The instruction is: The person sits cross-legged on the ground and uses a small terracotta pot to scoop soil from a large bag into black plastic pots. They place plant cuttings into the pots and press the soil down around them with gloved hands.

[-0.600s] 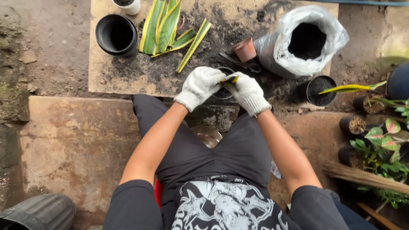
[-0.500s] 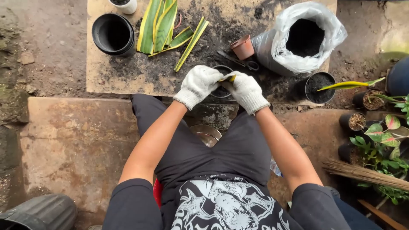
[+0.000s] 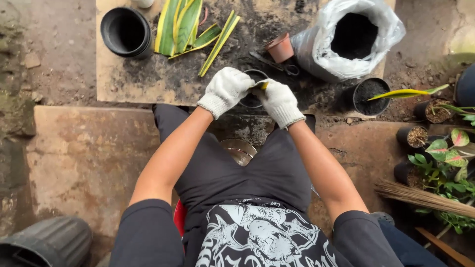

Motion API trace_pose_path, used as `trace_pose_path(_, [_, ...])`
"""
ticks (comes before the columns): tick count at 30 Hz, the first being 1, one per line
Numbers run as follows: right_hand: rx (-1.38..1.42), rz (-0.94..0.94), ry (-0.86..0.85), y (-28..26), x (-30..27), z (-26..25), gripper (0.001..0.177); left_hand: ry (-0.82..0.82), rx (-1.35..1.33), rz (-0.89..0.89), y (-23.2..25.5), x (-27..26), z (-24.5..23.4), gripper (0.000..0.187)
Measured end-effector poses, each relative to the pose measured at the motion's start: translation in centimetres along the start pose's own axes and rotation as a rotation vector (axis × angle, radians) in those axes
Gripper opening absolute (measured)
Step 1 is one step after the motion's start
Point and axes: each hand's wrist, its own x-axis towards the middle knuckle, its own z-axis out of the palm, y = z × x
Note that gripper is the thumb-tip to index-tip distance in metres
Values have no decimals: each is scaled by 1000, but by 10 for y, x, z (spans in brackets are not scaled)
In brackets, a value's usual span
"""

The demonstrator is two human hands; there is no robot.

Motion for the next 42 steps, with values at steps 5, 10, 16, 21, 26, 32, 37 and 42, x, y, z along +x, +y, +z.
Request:
trace_pose_path(5, [16, -7, 24, 0, -2, -1, 19, 24, 8, 26, 3, 7, -3, 23])
trace_pose_path(10, [19, -13, 31, 6, -2, 8, 19, 35, 8, 28, 0, 8, -1, 25])
trace_pose_path(16, [-13, 36, 39, 18, 3, 22, 16, 39, 6, 50, -1, 9, -3, 27])
trace_pose_path(21, [-14, -6, 59, 12, 4, 17, 13, 36, 0, 44, -1, 10, -1, 30])
trace_pose_path(26, [-22, 25, 20, 3, 0, 14, 15, 55, 2, 46, 2, 8, -2, 32])
trace_pose_path(32, [-10, 55, 12, -2, 2, 13, 16, 68, 6, 61, -1, 10, -6, 35])
trace_pose_path(37, [14, 123, -13, -1, 3, 18, 18, 77, 8, 50, 2, 9, -7, 37])
trace_pose_path(42, [-39, 68, 3, -7, -1, 11, 17, 99, 25, 51, 7, 11, -11, 39])
